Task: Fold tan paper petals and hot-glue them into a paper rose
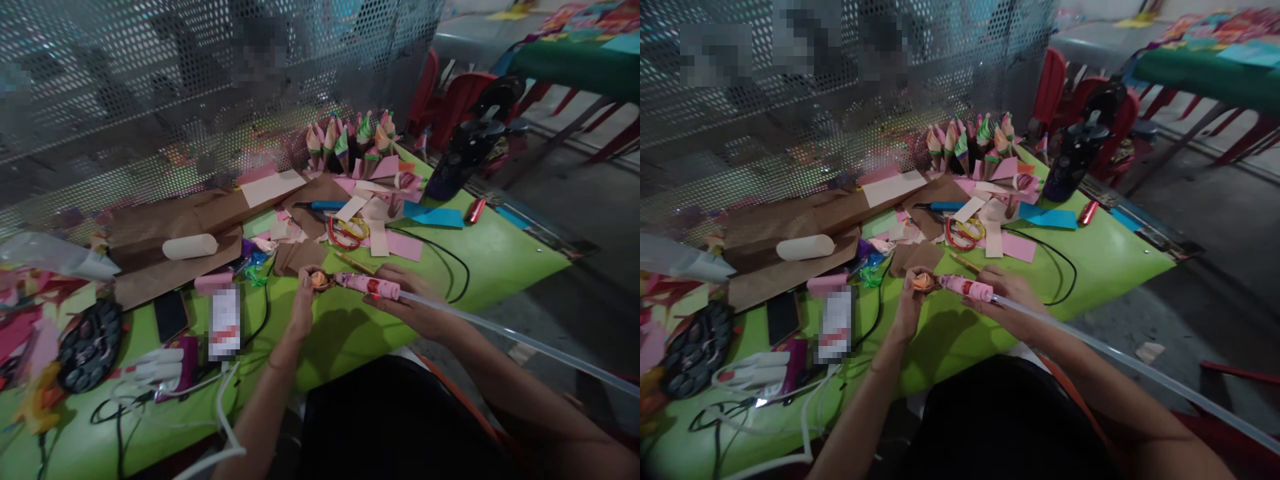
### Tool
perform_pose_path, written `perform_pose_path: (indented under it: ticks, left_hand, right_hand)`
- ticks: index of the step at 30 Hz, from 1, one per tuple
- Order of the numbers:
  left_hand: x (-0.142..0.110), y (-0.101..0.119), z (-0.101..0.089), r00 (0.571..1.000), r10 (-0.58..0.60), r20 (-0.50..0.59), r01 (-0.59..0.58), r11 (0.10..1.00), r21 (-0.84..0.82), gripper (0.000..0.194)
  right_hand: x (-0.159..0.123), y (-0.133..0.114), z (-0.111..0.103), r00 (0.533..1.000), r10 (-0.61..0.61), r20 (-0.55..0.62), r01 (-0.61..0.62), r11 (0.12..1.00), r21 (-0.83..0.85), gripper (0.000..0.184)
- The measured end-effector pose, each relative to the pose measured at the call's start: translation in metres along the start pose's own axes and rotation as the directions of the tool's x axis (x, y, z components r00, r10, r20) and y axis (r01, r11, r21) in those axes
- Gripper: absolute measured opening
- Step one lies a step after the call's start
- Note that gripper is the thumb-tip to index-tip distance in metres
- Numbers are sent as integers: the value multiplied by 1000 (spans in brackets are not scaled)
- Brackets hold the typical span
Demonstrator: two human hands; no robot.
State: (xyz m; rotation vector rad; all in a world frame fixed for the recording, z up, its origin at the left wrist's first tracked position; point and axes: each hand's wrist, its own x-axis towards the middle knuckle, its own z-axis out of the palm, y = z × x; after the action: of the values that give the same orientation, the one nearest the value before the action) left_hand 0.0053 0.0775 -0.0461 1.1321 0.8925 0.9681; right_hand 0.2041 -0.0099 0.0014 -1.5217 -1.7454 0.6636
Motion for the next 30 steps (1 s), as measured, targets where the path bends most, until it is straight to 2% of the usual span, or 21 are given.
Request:
perform_pose_path:
  ticks: [7, 14, 30]
  left_hand:
    - [1, 0, 0, 1000, -9, -7, 9, 1000, 8, 60]
    - [-1, -3, -3, 999, 24, 27, -26, 996, 83, 59]
    - [1, -5, -4, 999, 40, -7, -39, 994, 106, 56]
  right_hand:
    - [0, -3, -3, 1000, -4, 5, 4, 1000, 7, 37]
    - [3, -5, -3, 1000, 1, 7, -1, 1000, -18, 35]
    - [1, -6, -3, 999, -6, 45, 9, 998, -56, 34]
